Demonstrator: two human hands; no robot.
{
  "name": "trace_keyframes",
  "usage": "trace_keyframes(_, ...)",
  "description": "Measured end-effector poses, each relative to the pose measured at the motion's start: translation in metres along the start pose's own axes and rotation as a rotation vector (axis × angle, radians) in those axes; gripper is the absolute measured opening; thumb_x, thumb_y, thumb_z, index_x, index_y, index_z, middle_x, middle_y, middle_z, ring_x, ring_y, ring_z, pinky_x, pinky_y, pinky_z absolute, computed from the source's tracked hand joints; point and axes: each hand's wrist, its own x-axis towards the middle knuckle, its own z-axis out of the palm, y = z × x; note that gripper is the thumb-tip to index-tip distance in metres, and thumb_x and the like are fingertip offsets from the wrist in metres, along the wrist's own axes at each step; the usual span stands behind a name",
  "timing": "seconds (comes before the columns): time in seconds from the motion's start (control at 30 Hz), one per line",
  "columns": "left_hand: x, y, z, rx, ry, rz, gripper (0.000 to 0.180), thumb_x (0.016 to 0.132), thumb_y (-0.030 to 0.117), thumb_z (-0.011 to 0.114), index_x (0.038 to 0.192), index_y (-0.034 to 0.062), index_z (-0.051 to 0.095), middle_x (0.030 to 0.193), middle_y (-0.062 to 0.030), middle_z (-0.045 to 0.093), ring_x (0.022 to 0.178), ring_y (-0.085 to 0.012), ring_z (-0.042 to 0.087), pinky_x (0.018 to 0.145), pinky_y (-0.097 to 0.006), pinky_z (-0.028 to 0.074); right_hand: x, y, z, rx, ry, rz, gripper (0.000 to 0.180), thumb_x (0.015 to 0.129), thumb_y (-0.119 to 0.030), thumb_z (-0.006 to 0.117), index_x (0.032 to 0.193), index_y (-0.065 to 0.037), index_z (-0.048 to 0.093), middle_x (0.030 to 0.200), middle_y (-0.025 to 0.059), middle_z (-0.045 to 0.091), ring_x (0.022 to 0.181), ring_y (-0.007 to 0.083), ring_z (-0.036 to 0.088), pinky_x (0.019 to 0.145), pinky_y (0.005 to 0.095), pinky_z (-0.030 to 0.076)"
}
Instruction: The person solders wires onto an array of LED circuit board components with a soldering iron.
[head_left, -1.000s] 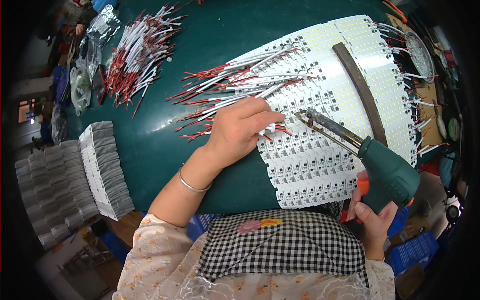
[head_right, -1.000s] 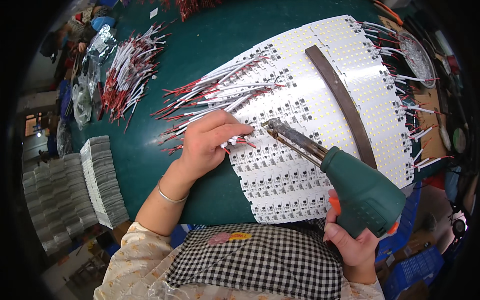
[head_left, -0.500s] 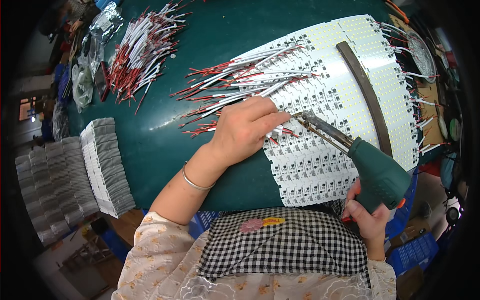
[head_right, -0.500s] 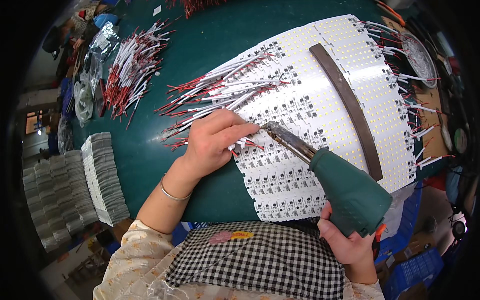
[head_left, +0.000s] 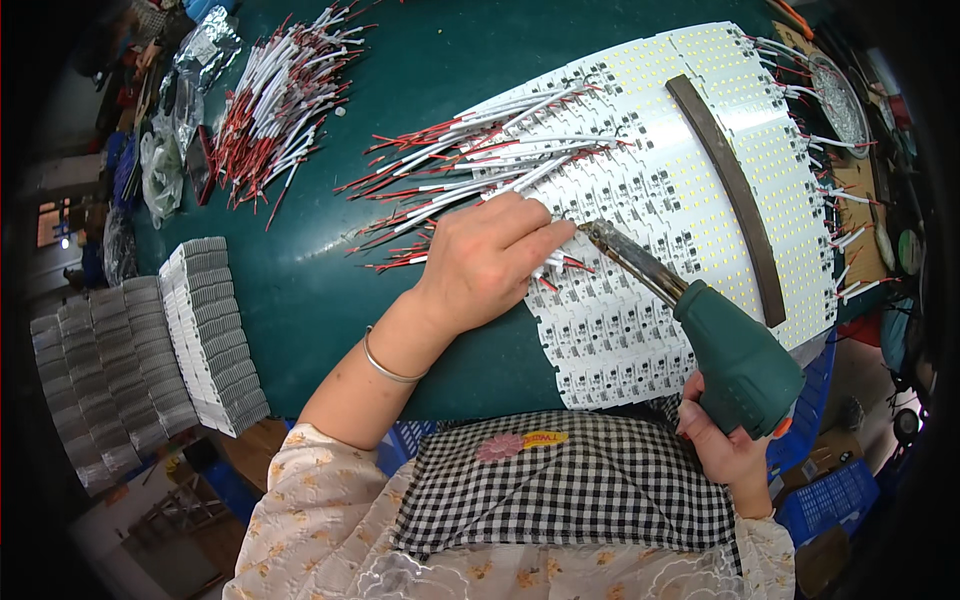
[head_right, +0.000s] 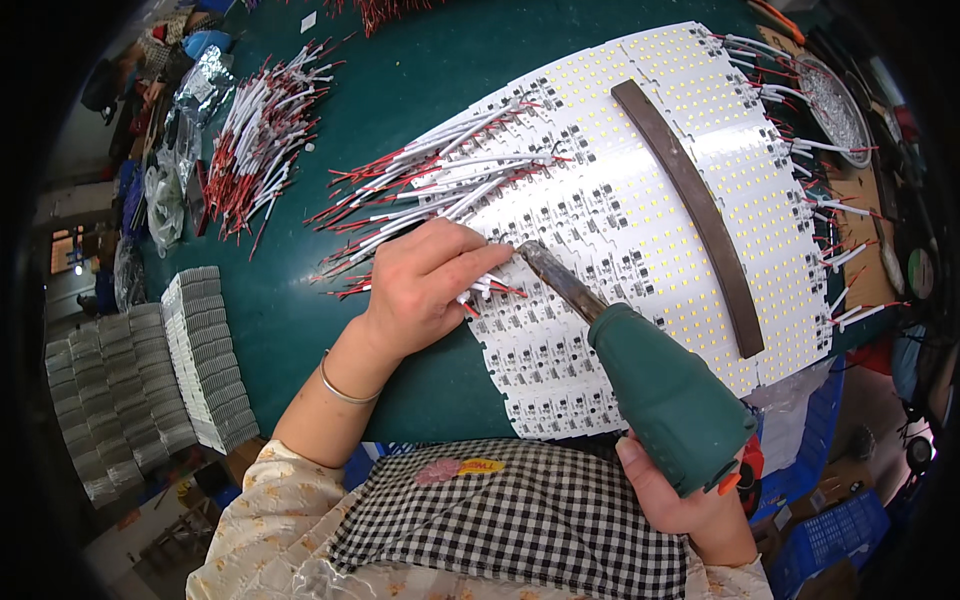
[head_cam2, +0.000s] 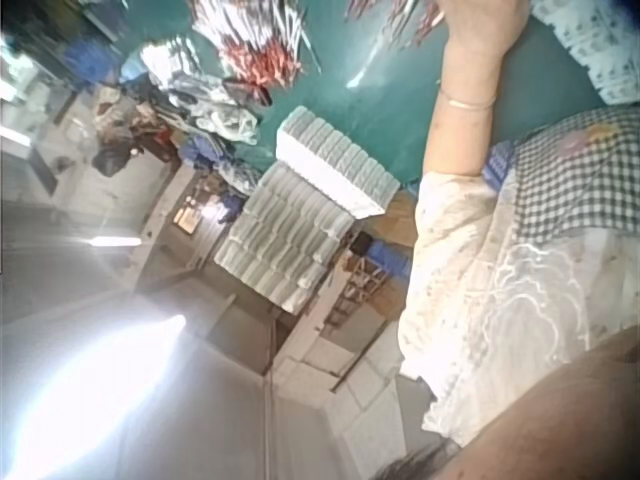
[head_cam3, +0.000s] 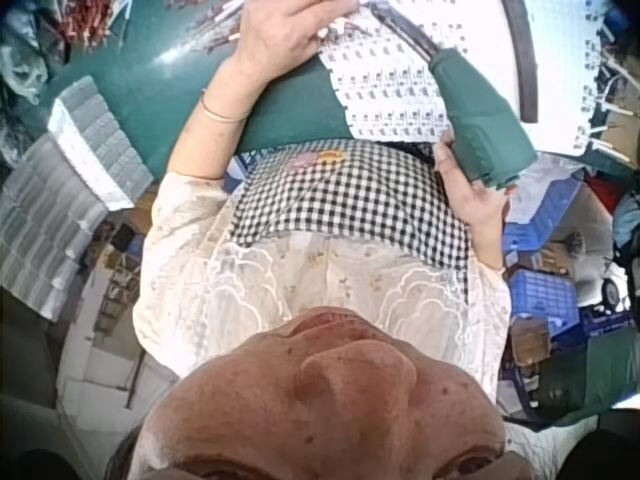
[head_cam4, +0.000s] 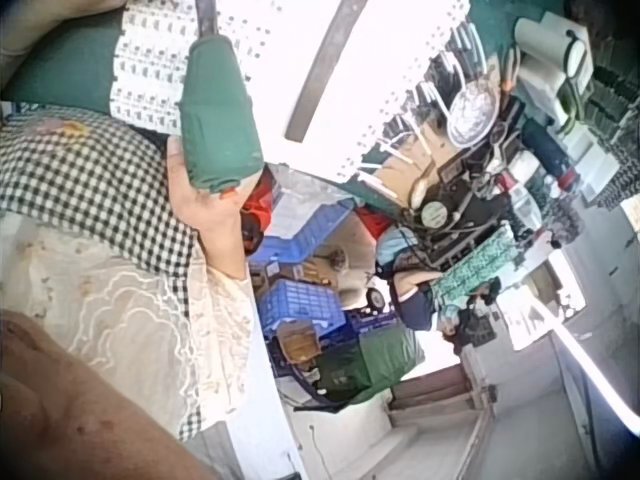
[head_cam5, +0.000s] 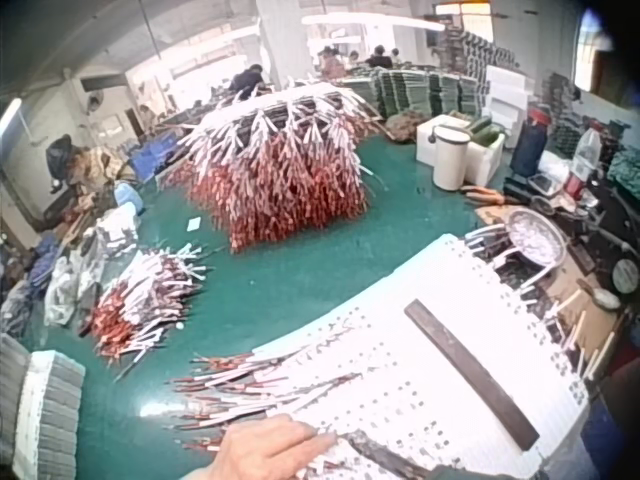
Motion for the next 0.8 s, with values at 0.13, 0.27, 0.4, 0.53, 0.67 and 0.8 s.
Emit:
trace_keyframes(0.13, 0.001, 0.001, -0.001, 0.005, 0.004, 0.001, 0.042, 0.053, -0.005, 0.065, 0.095, 0.0043, 0.069, 0.079, -0.0068, 0.064, 0.068, -0.0235, 0.062, 0.053, -0.032, 0.049, -0.003, -0.013, 0.003, 0.228, 0.150, 0.175, 0.043, 0.082, -0.008, 0.068, 0.117, 0.005, 0.048, 0.079, 0.0093, 0.059, 0.061, 0.0117, 0.056, 0.054, 0.0246, 0.048)
trace_keyframes(0.27, 0.001, 0.002, -0.001, 0.009, -0.008, -0.008, 0.042, 0.053, -0.005, 0.065, 0.094, 0.0047, 0.069, 0.079, -0.0069, 0.063, 0.068, -0.0236, 0.062, 0.053, -0.032, 0.049, 0.010, -0.016, 0.003, 0.383, 0.279, 0.084, 0.062, 0.078, -0.020, 0.075, 0.121, 0.009, 0.042, 0.070, 0.0088, 0.054, 0.050, 0.0133, 0.054, 0.044, 0.0250, 0.046)
trace_keyframes(0.4, 0.002, 0.002, -0.001, 0.002, 0.005, -0.013, 0.045, 0.053, -0.006, 0.063, 0.096, 0.0051, 0.069, 0.079, -0.0070, 0.064, 0.068, -0.0242, 0.062, 0.053, -0.033, 0.049, 0.015, -0.016, 0.000, 0.406, 0.247, 0.042, 0.063, 0.079, -0.020, 0.075, 0.122, 0.010, 0.040, 0.069, 0.0089, 0.053, 0.050, 0.0138, 0.054, 0.043, 0.0260, 0.047)
trace_keyframes(0.53, 0.007, 0.006, -0.005, -0.042, -0.021, -0.048, 0.047, 0.053, -0.007, 0.061, 0.097, 0.0050, 0.068, 0.079, -0.0070, 0.064, 0.069, -0.0249, 0.062, 0.055, -0.033, 0.050, 0.013, -0.015, -0.002, 0.407, 0.291, 0.023, 0.064, 0.078, -0.019, 0.075, 0.122, 0.011, 0.040, 0.069, 0.0094, 0.053, 0.050, 0.0141, 0.054, 0.043, 0.0261, 0.048)
trace_keyframes(0.67, 0.009, 0.011, -0.013, 0.010, 0.085, -0.090, 0.043, 0.061, -0.013, 0.059, 0.101, 0.0032, 0.067, 0.083, -0.0086, 0.066, 0.067, -0.0233, 0.063, 0.057, -0.032, 0.051, 0.013, -0.016, -0.006, 0.421, 0.323, 0.031, 0.064, 0.077, -0.018, 0.074, 0.122, 0.011, 0.040, 0.067, 0.0098, 0.053, 0.048, 0.0141, 0.053, 0.042, 0.0258, 0.047)
trace_keyframes(0.8, 0.014, 0.025, -0.019, -0.108, 0.174, -0.363, 0.043, 0.067, -0.017, 0.057, 0.105, 0.0013, 0.066, 0.087, -0.0098, 0.068, 0.067, -0.0197, 0.064, 0.060, -0.030, 0.052, 0.013, -0.014, -0.009, 0.415, 0.332, 0.012, 0.065, 0.076, -0.019, 0.074, 0.122, 0.012, 0.040, 0.065, 0.0092, 0.052, 0.047, 0.0137, 0.052, 0.042, 0.0254, 0.046)
